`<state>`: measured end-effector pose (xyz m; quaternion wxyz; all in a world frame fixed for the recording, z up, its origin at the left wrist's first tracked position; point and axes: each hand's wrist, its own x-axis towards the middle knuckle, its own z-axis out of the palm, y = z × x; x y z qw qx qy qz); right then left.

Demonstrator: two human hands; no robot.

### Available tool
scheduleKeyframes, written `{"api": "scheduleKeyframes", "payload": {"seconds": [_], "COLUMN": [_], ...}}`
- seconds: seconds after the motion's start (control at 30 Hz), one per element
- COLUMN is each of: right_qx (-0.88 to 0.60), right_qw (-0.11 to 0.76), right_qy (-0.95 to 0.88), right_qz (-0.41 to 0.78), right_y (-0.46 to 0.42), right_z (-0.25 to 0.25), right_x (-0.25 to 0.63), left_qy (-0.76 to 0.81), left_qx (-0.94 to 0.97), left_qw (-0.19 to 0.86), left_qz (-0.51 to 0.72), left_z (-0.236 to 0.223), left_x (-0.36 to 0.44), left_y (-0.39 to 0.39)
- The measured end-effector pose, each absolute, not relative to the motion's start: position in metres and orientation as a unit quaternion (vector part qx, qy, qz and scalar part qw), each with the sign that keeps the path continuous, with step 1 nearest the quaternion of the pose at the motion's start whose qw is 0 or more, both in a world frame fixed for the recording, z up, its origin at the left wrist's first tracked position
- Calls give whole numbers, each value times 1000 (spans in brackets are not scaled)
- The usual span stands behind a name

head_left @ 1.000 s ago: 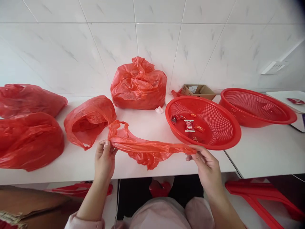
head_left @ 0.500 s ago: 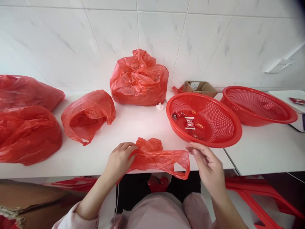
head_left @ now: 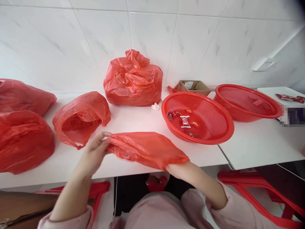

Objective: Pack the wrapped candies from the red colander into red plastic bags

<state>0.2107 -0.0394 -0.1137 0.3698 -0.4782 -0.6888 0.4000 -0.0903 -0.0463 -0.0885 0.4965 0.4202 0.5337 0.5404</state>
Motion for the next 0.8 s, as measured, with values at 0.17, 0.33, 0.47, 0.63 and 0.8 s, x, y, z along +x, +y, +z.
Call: {"api": "scheduleKeyframes", "payload": {"seconds": [0.17,0.33,0.47,0.63,0.8], "right_qx": [-405,-322,-385,-484,-448], "right_qw": [96,200,262,211,185], "right_qy": [-802,-829,-779,-684,-736], "right_qz": [428,412,420,502,473], "right_y": [-41,-31,-6,18,12], "right_z": [-98,-82,-88,-109,-120], "right_x": [216,190,196,216,207], "left_qy": [531,525,510,528,641], "left_qx": [261,343,477,549,606], "left_qw": [571,604,568,476,227], "left_qz": [570,492,435,439,412], "left_z": [-100,-107,-98,-102,-136], "left_x": [-94,-53,-68,-118,-107], "left_y": [-38,-40,-42,-48,-49]}}
